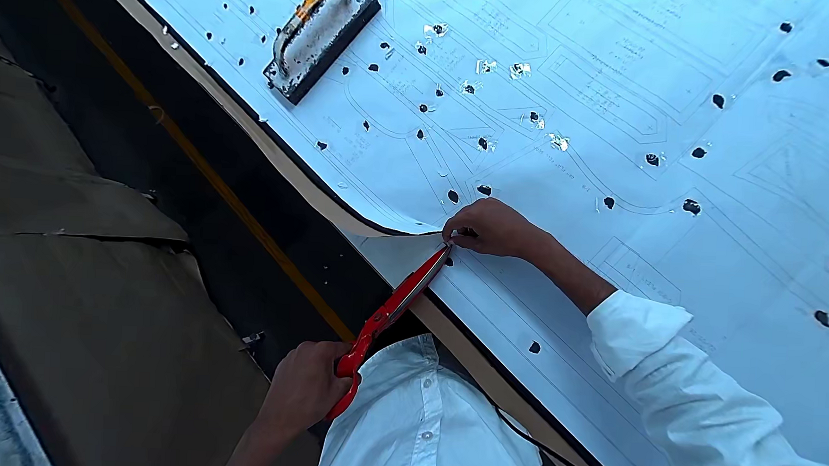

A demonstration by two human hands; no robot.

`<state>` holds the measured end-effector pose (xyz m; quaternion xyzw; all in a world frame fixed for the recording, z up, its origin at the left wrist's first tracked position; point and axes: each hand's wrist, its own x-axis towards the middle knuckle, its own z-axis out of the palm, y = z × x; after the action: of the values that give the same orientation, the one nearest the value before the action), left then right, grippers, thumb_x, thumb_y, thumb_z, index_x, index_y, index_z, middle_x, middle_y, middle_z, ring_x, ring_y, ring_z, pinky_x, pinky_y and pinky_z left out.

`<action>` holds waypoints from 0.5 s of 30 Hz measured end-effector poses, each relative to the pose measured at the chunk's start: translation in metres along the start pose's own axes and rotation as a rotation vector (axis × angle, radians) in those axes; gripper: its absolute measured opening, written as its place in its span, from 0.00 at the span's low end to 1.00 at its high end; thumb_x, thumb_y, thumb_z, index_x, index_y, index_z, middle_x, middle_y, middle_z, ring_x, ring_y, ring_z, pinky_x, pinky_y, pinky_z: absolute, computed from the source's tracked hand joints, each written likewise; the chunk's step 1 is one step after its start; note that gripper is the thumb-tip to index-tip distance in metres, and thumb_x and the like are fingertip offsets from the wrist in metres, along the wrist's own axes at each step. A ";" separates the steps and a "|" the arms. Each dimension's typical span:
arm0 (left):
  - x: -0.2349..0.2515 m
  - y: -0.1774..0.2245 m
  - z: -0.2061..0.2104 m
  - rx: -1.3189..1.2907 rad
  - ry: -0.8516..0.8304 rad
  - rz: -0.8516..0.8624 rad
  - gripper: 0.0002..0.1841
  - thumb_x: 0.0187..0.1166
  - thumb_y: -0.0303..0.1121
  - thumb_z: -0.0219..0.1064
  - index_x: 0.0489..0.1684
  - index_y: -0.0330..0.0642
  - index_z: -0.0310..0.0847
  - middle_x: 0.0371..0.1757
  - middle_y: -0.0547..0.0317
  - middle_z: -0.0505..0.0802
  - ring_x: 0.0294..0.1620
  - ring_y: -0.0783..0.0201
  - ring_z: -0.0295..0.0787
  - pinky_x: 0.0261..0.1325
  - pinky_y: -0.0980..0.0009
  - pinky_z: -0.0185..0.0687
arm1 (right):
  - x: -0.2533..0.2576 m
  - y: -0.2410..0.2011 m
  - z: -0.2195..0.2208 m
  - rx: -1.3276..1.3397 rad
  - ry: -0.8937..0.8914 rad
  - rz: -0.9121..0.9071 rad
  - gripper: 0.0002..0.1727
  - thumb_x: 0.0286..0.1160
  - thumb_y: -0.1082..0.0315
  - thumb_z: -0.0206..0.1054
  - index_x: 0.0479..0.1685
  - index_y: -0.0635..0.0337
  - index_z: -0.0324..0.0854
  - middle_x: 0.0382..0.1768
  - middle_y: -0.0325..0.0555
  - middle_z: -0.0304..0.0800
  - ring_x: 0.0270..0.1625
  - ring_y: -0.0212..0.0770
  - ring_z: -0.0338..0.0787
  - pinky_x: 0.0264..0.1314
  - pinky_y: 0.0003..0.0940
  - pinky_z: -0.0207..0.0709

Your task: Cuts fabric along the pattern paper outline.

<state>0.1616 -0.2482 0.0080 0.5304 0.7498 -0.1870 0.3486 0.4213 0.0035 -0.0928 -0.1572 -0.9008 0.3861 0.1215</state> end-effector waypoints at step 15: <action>-0.001 -0.008 -0.003 -0.062 -0.026 -0.006 0.14 0.68 0.35 0.75 0.52 0.46 0.94 0.43 0.54 0.97 0.45 0.50 0.94 0.51 0.41 0.84 | 0.003 -0.002 -0.007 0.064 -0.049 0.036 0.07 0.78 0.71 0.69 0.44 0.58 0.92 0.29 0.45 0.91 0.31 0.41 0.87 0.41 0.43 0.79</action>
<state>0.1534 -0.2497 0.0099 0.5149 0.7521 -0.1716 0.3738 0.4202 0.0082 -0.0866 -0.1598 -0.8878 0.4206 0.0972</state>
